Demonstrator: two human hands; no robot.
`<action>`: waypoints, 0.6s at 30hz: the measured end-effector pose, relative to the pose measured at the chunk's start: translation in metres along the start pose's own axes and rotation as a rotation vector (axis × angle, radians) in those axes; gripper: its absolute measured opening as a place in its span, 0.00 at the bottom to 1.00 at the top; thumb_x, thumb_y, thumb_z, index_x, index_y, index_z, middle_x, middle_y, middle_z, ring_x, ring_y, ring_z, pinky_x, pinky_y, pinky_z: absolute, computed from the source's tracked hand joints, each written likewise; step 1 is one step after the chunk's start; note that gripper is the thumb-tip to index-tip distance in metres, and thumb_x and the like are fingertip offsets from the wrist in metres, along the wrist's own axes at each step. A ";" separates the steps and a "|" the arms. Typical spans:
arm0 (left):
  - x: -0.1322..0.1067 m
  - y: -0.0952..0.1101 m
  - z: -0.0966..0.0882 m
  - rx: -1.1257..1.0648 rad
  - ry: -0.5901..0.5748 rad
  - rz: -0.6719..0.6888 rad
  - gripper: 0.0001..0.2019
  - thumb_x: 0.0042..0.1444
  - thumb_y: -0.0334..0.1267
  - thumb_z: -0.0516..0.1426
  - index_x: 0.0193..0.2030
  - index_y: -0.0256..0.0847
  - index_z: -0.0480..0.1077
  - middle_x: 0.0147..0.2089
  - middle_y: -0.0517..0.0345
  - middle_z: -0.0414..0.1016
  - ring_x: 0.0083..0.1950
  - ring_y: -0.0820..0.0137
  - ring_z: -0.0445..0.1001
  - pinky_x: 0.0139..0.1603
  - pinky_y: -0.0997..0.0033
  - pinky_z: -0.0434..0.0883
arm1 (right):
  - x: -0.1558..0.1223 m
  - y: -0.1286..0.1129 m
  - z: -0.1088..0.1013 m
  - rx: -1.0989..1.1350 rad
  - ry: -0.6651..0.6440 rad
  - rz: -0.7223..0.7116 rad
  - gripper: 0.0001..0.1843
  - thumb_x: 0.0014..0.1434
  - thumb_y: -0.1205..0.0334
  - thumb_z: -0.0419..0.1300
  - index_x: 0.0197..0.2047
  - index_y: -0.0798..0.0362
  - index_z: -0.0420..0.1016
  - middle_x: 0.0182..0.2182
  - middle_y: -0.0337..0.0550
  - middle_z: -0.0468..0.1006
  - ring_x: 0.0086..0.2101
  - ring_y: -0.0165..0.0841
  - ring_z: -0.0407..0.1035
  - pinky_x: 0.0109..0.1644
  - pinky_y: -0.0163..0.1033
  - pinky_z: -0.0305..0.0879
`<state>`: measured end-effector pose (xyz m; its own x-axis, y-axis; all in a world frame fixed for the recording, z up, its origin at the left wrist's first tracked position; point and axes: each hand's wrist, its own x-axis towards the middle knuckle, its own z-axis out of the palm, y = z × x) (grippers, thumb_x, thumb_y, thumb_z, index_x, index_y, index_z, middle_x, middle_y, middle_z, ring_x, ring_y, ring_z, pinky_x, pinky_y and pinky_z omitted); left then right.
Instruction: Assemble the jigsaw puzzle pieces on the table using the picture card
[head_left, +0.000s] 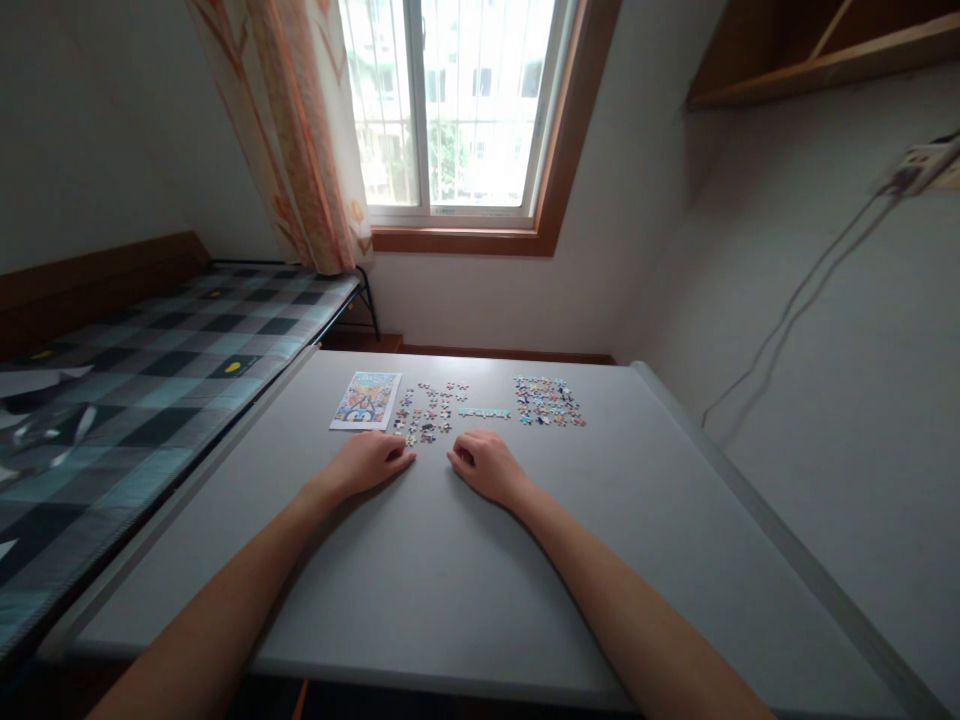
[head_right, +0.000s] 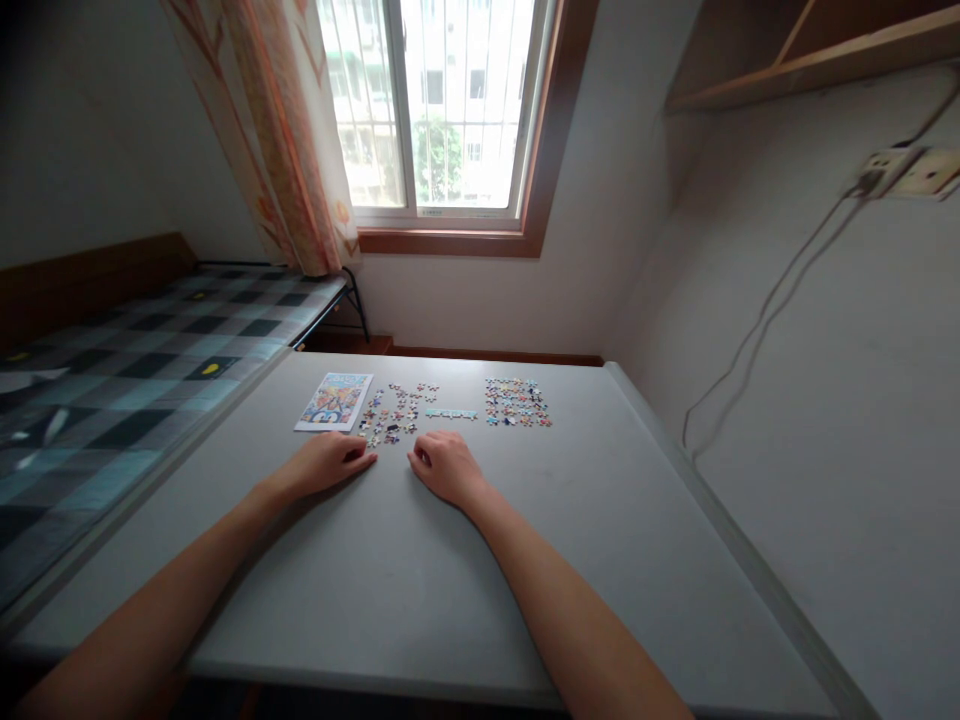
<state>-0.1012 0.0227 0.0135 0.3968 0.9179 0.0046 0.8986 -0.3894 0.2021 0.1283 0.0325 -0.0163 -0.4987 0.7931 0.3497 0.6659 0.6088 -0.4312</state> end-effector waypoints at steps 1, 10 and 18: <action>0.000 0.000 0.000 -0.003 -0.004 0.003 0.20 0.58 0.51 0.46 0.22 0.40 0.63 0.23 0.58 0.68 0.25 0.72 0.63 0.27 0.73 0.50 | 0.000 0.000 0.000 0.001 -0.003 0.001 0.11 0.59 0.61 0.56 0.26 0.53 0.67 0.24 0.38 0.69 0.28 0.29 0.60 0.38 0.35 0.52; -0.001 -0.004 -0.001 -0.048 -0.042 0.024 0.21 0.57 0.50 0.46 0.18 0.39 0.60 0.19 0.61 0.61 0.22 0.75 0.55 0.25 0.73 0.49 | 0.000 0.002 0.002 -0.013 0.003 -0.001 0.11 0.59 0.61 0.56 0.26 0.53 0.68 0.24 0.38 0.70 0.29 0.29 0.60 0.38 0.35 0.52; -0.008 -0.006 -0.019 -0.007 -0.069 -0.007 0.17 0.53 0.43 0.48 0.17 0.39 0.55 0.17 0.63 0.56 0.21 0.76 0.49 0.25 0.71 0.47 | -0.001 0.003 0.003 -0.013 0.016 -0.013 0.11 0.59 0.61 0.55 0.26 0.53 0.68 0.24 0.38 0.70 0.28 0.28 0.61 0.37 0.34 0.52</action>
<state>-0.1131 0.0195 0.0312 0.4025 0.9132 -0.0645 0.9003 -0.3821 0.2085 0.1291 0.0342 -0.0207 -0.4985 0.7846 0.3688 0.6668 0.6188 -0.4153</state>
